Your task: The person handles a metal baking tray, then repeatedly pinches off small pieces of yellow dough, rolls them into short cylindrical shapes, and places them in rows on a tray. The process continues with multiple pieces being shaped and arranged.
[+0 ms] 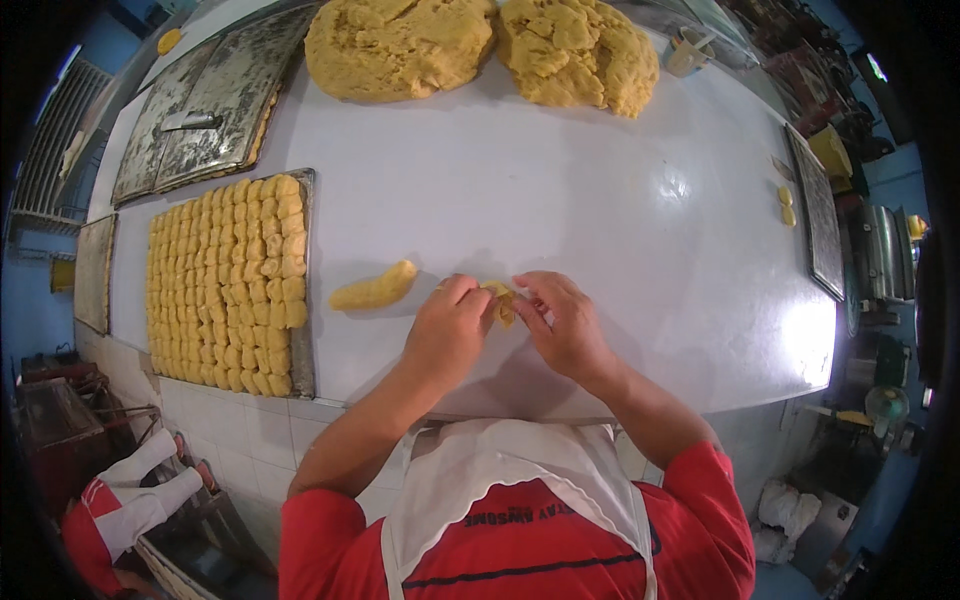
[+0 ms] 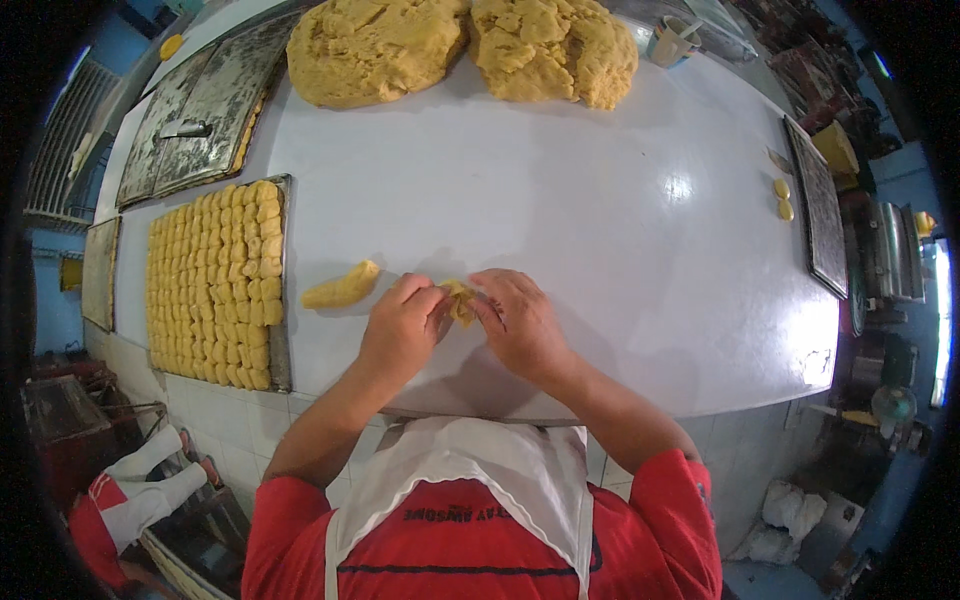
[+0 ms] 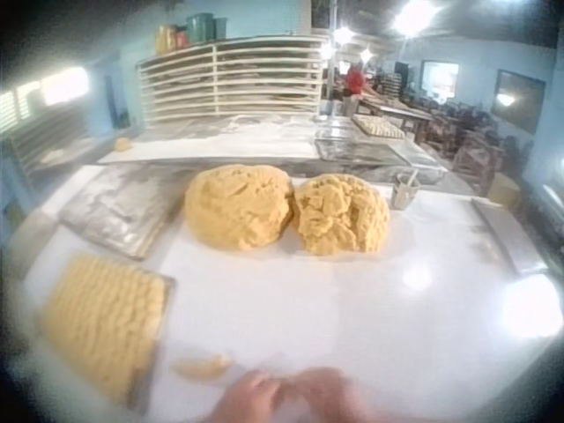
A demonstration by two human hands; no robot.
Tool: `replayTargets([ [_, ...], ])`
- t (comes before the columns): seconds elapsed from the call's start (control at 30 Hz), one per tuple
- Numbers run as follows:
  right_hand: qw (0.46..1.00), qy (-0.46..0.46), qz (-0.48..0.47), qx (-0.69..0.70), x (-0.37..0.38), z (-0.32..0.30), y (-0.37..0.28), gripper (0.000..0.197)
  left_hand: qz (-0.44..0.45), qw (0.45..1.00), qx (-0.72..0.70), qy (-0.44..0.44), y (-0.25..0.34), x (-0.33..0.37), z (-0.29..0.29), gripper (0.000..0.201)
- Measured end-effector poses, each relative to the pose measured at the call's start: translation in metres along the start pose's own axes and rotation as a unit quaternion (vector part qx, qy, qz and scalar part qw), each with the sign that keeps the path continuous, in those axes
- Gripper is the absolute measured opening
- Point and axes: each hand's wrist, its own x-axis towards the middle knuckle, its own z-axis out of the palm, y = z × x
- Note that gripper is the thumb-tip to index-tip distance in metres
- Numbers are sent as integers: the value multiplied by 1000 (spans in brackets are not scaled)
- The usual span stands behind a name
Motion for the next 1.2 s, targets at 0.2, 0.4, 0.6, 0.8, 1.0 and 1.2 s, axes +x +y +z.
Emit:
replayTargets([
  [0.2,993,-76,91,-29,6,1,-2,18,-87,990,-112,0,-2,-2,-8,18],
  [0.4,992,-80,-51,-80,9,7,2,24,-14,998,-31,-47,-9,2,-12,14],
  [0.6,990,-78,-70,-90,16,-6,4,33,-135,984,-119,15,-19,11,-16,18],
  [0.8,989,-97,-109,21,24,-14,15,25,-88,980,-173,-46,-6,0,-19,26],
  [1.0,987,-103,-115,-42,15,-25,23,12,-9,995,-96,-35,2,1,8,24],
  [1.2,963,-108,-175,-171,13,-23,23,9,64,994,68,-64,14,4,13,14],
])
